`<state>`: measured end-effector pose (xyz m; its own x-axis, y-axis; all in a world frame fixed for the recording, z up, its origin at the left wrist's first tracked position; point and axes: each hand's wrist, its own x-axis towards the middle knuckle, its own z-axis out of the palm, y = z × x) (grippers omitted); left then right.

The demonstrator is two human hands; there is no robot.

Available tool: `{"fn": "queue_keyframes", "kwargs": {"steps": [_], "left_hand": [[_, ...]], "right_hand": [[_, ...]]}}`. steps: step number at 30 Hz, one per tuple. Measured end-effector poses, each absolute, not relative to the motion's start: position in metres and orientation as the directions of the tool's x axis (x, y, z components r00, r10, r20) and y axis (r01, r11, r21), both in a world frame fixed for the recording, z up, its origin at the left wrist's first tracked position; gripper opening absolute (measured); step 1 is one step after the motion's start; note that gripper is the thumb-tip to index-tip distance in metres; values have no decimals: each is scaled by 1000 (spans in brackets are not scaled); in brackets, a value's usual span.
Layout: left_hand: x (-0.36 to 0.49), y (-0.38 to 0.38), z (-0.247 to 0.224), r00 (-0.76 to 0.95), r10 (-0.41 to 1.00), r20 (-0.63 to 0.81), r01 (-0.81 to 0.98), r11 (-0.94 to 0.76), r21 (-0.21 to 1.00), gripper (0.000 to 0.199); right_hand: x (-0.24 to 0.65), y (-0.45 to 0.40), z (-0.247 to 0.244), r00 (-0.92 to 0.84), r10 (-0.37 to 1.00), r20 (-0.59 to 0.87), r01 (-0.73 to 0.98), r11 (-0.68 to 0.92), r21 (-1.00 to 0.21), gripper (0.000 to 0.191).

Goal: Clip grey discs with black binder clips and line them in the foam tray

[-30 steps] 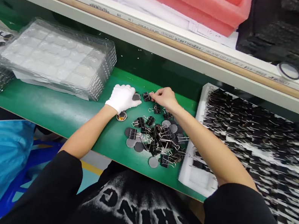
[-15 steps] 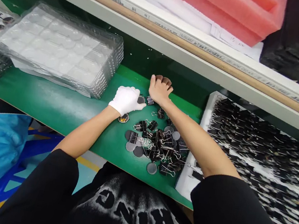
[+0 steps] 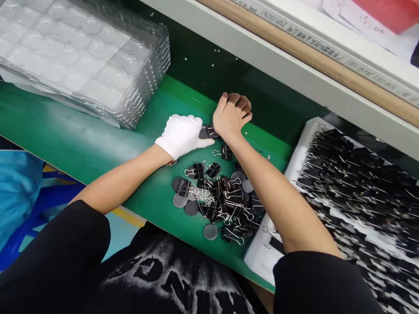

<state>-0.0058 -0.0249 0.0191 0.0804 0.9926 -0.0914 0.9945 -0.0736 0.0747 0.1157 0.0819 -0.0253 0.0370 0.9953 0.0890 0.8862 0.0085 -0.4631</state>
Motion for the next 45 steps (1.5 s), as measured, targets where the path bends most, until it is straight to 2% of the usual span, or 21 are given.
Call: {"fn": "queue_keyframes", "kwargs": {"steps": [3,6,7,9,11,13,15,17,19,22,24,26,29,31,35,38,41,45], "left_hand": [[-8,-28,16,99,995,-33,992,-96,77,74],[-16,-31,14,218,974,66,969,-224,101,74],[-18,-32,14,278,957,76,953,-285,104,71],[-22,-32,14,375,925,56,921,-379,94,62],[-21,-31,15,374,927,30,924,-375,68,54],[-17,-32,16,284,958,36,958,-285,41,52],[-12,-34,20,184,982,38,982,-185,24,54],[-11,-36,25,113,993,37,993,-114,21,62],[-18,-37,31,122,990,74,992,-124,20,74],[-40,-31,36,326,940,102,945,-327,-3,86],[-54,-24,34,447,894,25,894,-447,1,82],[-62,-19,29,447,894,-33,895,-447,12,69],[-61,-17,23,369,930,-13,930,-369,5,56],[-54,-18,22,360,933,-7,933,-360,9,58],[-45,-20,25,358,932,-61,934,-358,12,59],[-44,-22,26,343,935,-87,939,-344,5,51],[-44,-27,25,349,931,-106,937,-348,32,49],[-35,-35,24,360,925,-121,933,-353,73,48]], "right_hand": [[111,78,-14,53,994,98,880,0,-475,54],[123,72,14,31,997,76,837,16,-547,53],[134,69,26,-52,996,71,824,83,-560,50],[161,60,50,-372,928,39,777,334,-534,43],[189,50,67,-700,710,-75,651,591,-477,36],[209,40,75,-835,517,-189,542,712,-448,32],[216,33,73,-861,458,-219,507,747,-431,25],[213,29,66,-851,492,-184,522,753,-402,18],[204,29,60,-785,606,-127,606,711,-357,16],[193,32,55,-601,792,-102,776,549,-312,23],[188,34,56,-503,852,-148,838,438,-325,24],[185,36,58,-437,875,-208,871,354,-341,22],[178,39,60,-343,904,-253,921,272,-278,23],[168,42,57,-277,948,-160,936,228,-268,34],[142,47,40,-180,979,101,888,205,-412,51],[127,51,24,-205,976,71,891,216,-399,56],[124,54,12,-150,989,19,900,145,-411,61],[130,57,3,-85,994,62,913,103,-394,62]]}}
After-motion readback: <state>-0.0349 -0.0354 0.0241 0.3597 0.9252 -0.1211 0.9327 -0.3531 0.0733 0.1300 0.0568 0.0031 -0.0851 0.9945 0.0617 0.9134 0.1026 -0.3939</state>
